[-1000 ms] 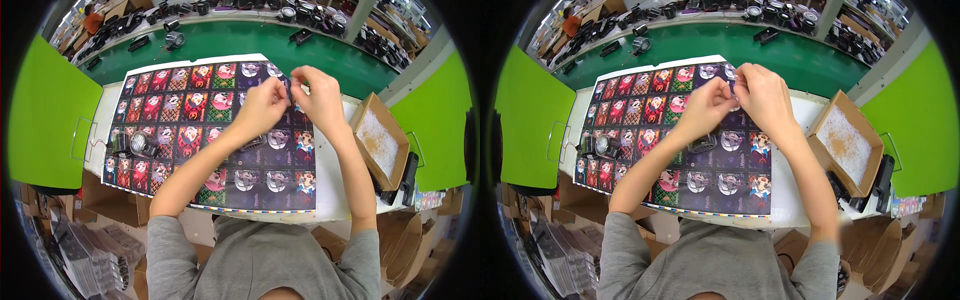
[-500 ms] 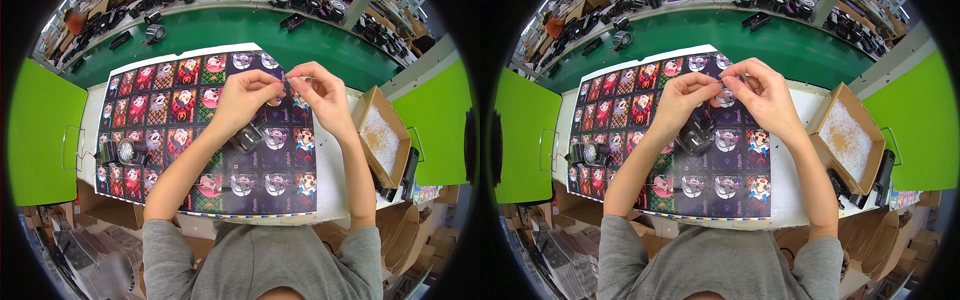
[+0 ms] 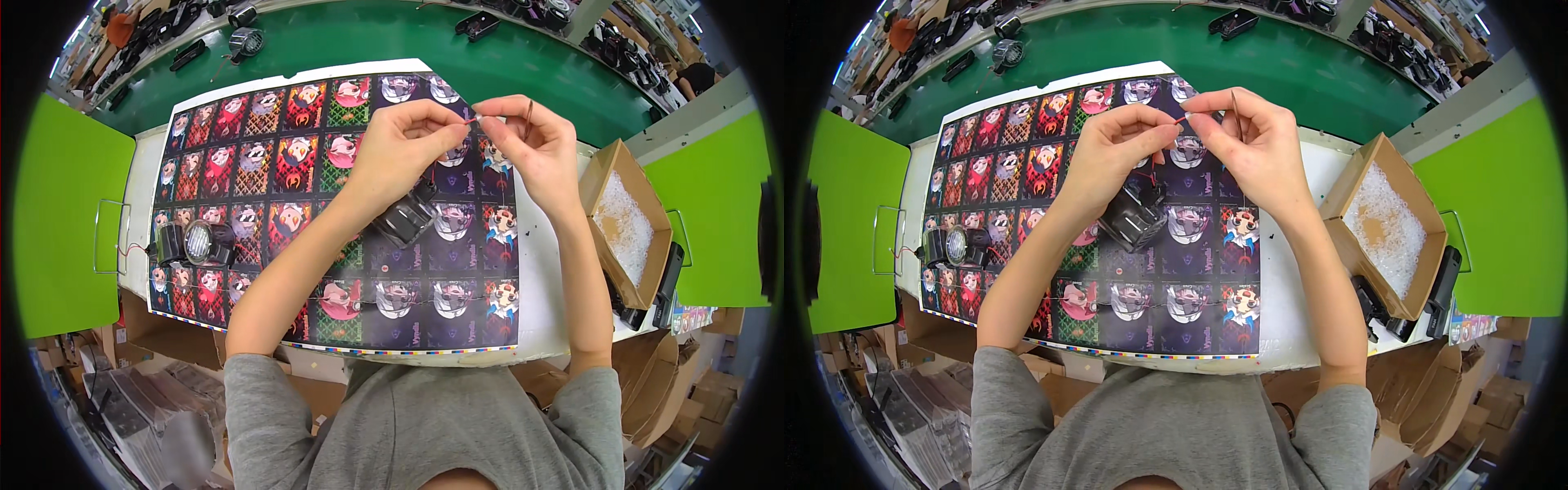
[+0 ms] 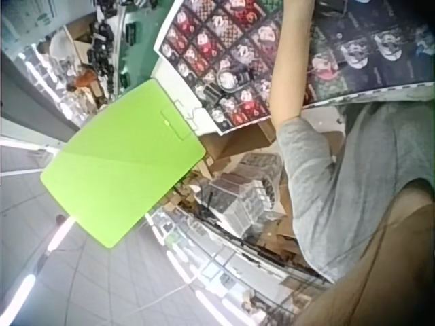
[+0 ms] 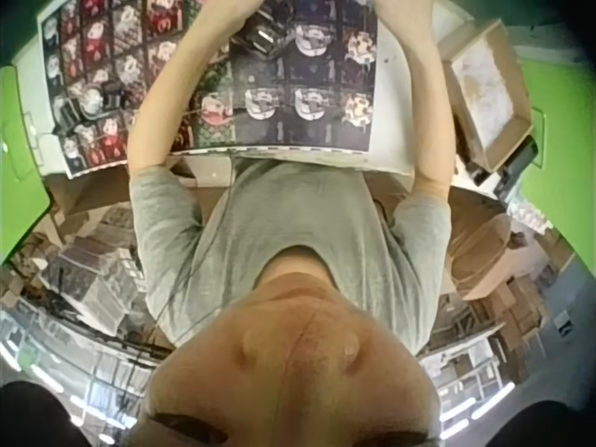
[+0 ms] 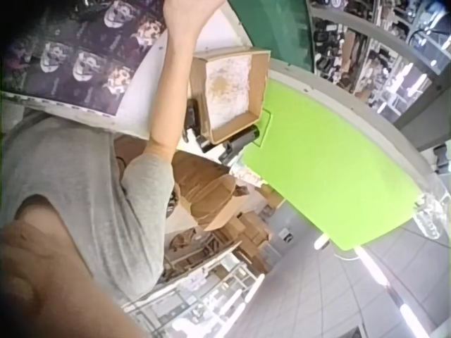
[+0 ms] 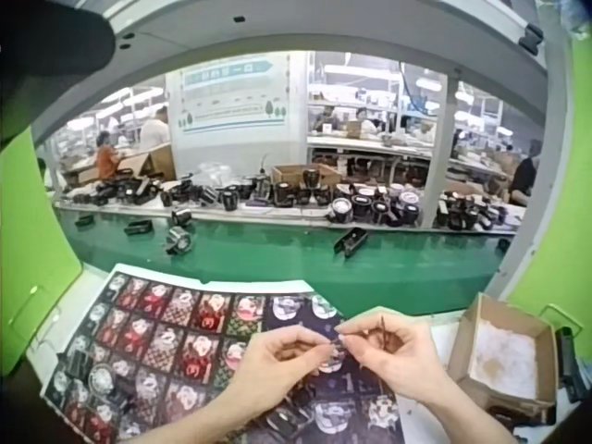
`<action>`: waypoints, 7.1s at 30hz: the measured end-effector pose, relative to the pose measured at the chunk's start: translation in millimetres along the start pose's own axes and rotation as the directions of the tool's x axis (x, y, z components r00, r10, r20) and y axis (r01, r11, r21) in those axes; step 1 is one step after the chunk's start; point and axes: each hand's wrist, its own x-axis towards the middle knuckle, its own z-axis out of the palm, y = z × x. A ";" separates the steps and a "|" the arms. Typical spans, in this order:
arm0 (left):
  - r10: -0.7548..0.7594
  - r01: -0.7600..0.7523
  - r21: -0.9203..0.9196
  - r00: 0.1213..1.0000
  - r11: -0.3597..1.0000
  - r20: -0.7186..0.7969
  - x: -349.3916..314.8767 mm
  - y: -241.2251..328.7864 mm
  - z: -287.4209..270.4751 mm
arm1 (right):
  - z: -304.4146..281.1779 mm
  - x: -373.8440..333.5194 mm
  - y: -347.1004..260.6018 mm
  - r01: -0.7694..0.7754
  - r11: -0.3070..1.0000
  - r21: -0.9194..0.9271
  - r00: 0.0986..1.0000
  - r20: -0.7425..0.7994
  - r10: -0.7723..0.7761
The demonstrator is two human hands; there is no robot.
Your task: The person assembles small electronic cooling fans by connecting wires and connectors with a precision screwdriver.
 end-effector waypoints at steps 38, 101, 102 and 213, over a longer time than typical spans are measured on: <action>-0.069 0.064 0.053 0.993 0.997 0.091 -18.4 -39.3 -7.2 | 12.3 18.6 -18.7 0.430 0.745 -0.510 0.896 0.141 -0.421; 0.439 -0.342 0.319 0.842 0.884 -0.313 -36.0 -67.1 33.8 | 27.0 -63.2 -14.5 0.213 0.680 -0.702 0.977 0.164 -0.137; 0.446 -0.341 0.345 0.845 0.875 -0.297 -36.8 -65.4 32.9 | 27.1 -63.0 -12.7 0.232 0.686 -0.690 0.973 0.168 -0.161; 0.658 -0.491 0.585 0.747 0.646 -0.100 -31.8 -58.1 26.0 | 17.1 -52.4 -26.5 0.021 0.818 -0.575 0.997 0.075 0.028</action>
